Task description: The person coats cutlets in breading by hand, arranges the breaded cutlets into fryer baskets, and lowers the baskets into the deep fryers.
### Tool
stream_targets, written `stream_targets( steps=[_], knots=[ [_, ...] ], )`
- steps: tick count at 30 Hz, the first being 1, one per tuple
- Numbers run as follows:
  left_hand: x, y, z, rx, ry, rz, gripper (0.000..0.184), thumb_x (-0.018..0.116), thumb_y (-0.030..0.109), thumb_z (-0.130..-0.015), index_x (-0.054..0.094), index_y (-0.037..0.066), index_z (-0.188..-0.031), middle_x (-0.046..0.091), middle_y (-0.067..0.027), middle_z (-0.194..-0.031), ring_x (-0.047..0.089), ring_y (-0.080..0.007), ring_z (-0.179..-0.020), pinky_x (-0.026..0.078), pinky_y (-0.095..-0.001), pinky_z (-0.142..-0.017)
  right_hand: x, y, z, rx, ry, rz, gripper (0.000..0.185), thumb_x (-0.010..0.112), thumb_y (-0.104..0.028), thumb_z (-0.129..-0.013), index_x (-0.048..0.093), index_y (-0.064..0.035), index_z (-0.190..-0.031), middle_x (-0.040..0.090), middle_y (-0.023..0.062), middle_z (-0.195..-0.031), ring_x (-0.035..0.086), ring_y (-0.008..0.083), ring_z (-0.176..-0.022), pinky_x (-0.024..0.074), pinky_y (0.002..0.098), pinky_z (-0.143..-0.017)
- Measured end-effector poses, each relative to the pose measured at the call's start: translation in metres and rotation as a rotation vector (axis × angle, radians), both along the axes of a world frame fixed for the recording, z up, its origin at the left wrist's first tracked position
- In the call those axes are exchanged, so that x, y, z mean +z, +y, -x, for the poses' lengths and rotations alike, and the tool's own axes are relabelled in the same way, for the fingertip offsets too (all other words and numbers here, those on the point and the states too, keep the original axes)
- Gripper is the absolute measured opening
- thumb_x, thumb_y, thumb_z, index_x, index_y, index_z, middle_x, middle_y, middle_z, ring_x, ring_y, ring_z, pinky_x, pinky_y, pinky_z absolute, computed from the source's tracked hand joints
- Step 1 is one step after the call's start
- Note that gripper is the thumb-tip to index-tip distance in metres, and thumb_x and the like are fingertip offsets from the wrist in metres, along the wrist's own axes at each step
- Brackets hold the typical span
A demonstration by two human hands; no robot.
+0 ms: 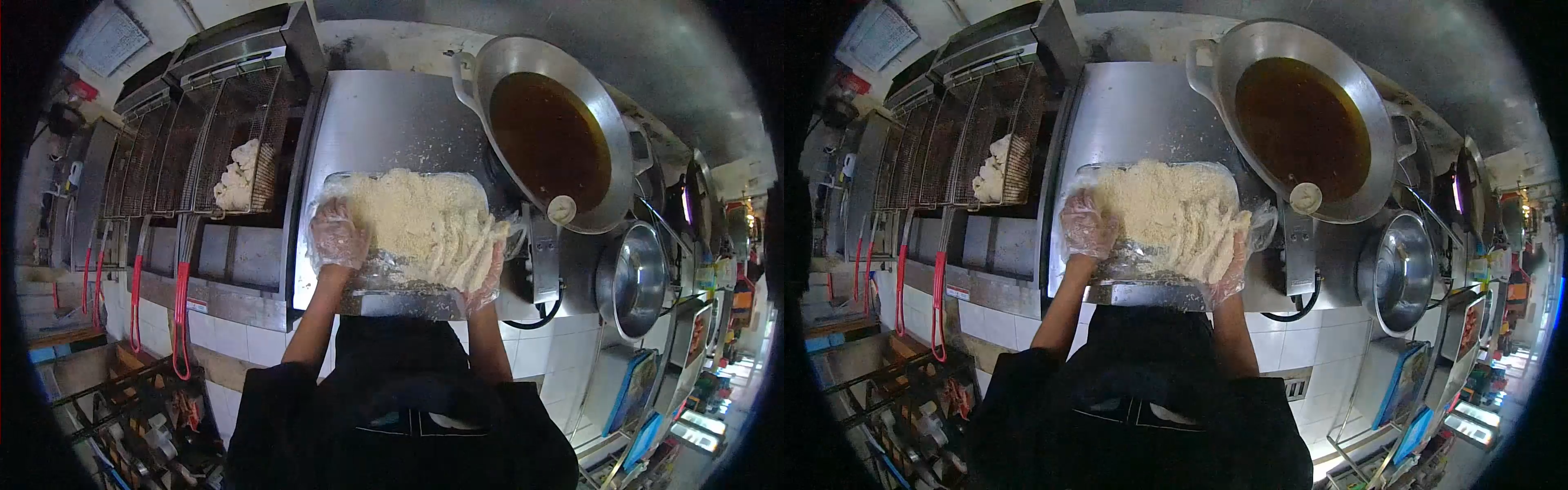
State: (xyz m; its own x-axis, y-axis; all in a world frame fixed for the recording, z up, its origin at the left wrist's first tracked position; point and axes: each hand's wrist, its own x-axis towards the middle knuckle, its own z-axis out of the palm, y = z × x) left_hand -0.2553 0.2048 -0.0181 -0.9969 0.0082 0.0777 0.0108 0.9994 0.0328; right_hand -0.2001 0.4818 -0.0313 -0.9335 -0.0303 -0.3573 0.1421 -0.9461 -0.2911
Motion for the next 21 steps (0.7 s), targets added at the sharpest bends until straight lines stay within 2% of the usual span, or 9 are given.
stream_targets(
  steps=[2, 5, 8, 11, 13, 15, 18, 20, 21],
  knots=[
    [0.0, 0.001, 0.003, 0.055, -0.065, 0.034, 0.081, 0.055, 0.054, -0.087, 0.039, -0.004, -0.141, 0.044, -0.0224, -0.143, 0.042, -0.0364, -0.132, 0.031, -0.0473, -0.111, -0.002, 0.0, 0.0, -0.01, -0.004, -0.019, 0.075, 0.051, -0.06, -0.091, 0.039, -0.0094, -0.145, 0.047, 0.0165, -0.143, 0.049, 0.037, -0.128, 0.0427, 0.0564, -0.104],
    [-0.004, 0.009, 0.014, 0.154, -0.159, 0.038, 0.087, 0.056, 0.056, -0.085, 0.035, -0.006, -0.143, 0.042, -0.0241, -0.144, 0.042, -0.0359, -0.133, 0.032, -0.0457, -0.111, 0.007, -0.004, 0.003, 0.039, 0.15, 0.07, 0.08, 0.05, -0.065, -0.089, 0.037, -0.0097, -0.145, 0.047, 0.0158, -0.143, 0.049, 0.0364, -0.128, 0.0434, 0.0558, -0.103],
    [0.007, 0.014, 0.024, 0.213, -0.218, -0.005, 0.087, 0.056, 0.054, -0.086, 0.034, -0.007, -0.143, 0.042, -0.0269, -0.143, 0.043, -0.0376, -0.132, 0.032, -0.0447, -0.111, 0.037, -0.016, 0.007, 0.105, 0.225, 0.021, 0.08, 0.047, -0.067, -0.09, 0.037, -0.0111, -0.146, 0.047, 0.0136, -0.143, 0.049, 0.0354, -0.128, 0.0439, 0.0537, -0.104],
    [0.035, 0.021, 0.037, 0.31, -0.401, -0.082, 0.093, 0.06, 0.056, -0.083, 0.031, -0.008, -0.143, 0.044, -0.0272, -0.141, 0.044, -0.0399, -0.13, 0.038, -0.0441, -0.108, 0.071, -0.027, 0.005, 0.012, 0.025, -0.213, 0.089, 0.048, -0.072, -0.086, 0.032, -0.0095, -0.148, 0.043, 0.0159, -0.145, 0.047, 0.0345, -0.129, 0.0416, 0.0519, -0.106],
    [-0.045, -0.004, 0.06, 0.326, -0.372, -0.158, 0.098, 0.067, 0.056, -0.078, 0.031, -0.009, -0.143, 0.048, -0.0269, -0.136, 0.048, -0.0415, -0.125, 0.042, -0.0443, -0.104, 0.053, -0.022, 0.005, -0.006, 0.038, -0.273, 0.086, 0.047, -0.07, -0.088, 0.033, -0.009, -0.147, 0.044, 0.0161, -0.144, 0.049, 0.0338, -0.128, 0.0423, 0.0512, -0.106],
    [-0.088, -0.015, 0.064, 0.279, -0.256, -0.128, 0.102, 0.072, 0.054, -0.074, 0.03, -0.009, -0.143, 0.051, -0.0269, -0.131, 0.052, -0.0413, -0.121, 0.045, -0.044, -0.101, 0.042, -0.019, 0.006, 0.008, 0.057, -0.301, 0.082, 0.048, -0.067, -0.089, 0.035, -0.0085, -0.146, 0.046, 0.0159, -0.142, 0.049, 0.0336, -0.127, 0.0434, 0.0502, -0.105],
    [-0.094, -0.02, 0.058, 0.172, -0.122, -0.079, 0.095, 0.076, 0.049, -0.072, 0.037, -0.006, -0.139, 0.057, -0.0247, -0.123, 0.057, -0.0375, -0.114, 0.046, -0.0436, -0.099, 0.035, -0.016, 0.009, 0.086, 0.108, -0.244, 0.075, 0.054, -0.057, -0.092, 0.036, -0.0076, -0.145, 0.048, 0.0151, -0.14, 0.05, 0.0333, -0.126, 0.0452, 0.0494, -0.103],
    [-0.082, -0.021, 0.058, 0.181, -0.18, -0.253, 0.082, 0.076, 0.048, -0.073, 0.048, 0.0, -0.133, 0.062, -0.0203, -0.116, 0.06, -0.0356, -0.108, 0.044, -0.0445, -0.099, 0.029, -0.012, 0.008, 0.171, 0.166, -0.14, 0.071, 0.06, -0.047, -0.092, 0.036, -0.0071, -0.145, 0.05, 0.0152, -0.139, 0.051, 0.0325, -0.126, 0.0456, 0.0506, -0.103],
    [-0.077, -0.02, 0.053, 0.176, -0.171, -0.336, 0.078, 0.075, 0.048, -0.074, 0.051, 0.002, -0.132, 0.064, -0.0185, -0.114, 0.061, -0.0353, -0.106, 0.043, -0.045, -0.099, 0.022, -0.01, 0.005, 0.162, 0.109, -0.228, 0.071, 0.061, -0.046, -0.092, 0.035, -0.0073, -0.145, 0.05, 0.0152, -0.139, 0.051, 0.0327, -0.126, 0.0459, 0.0506, -0.103]
  ],
)
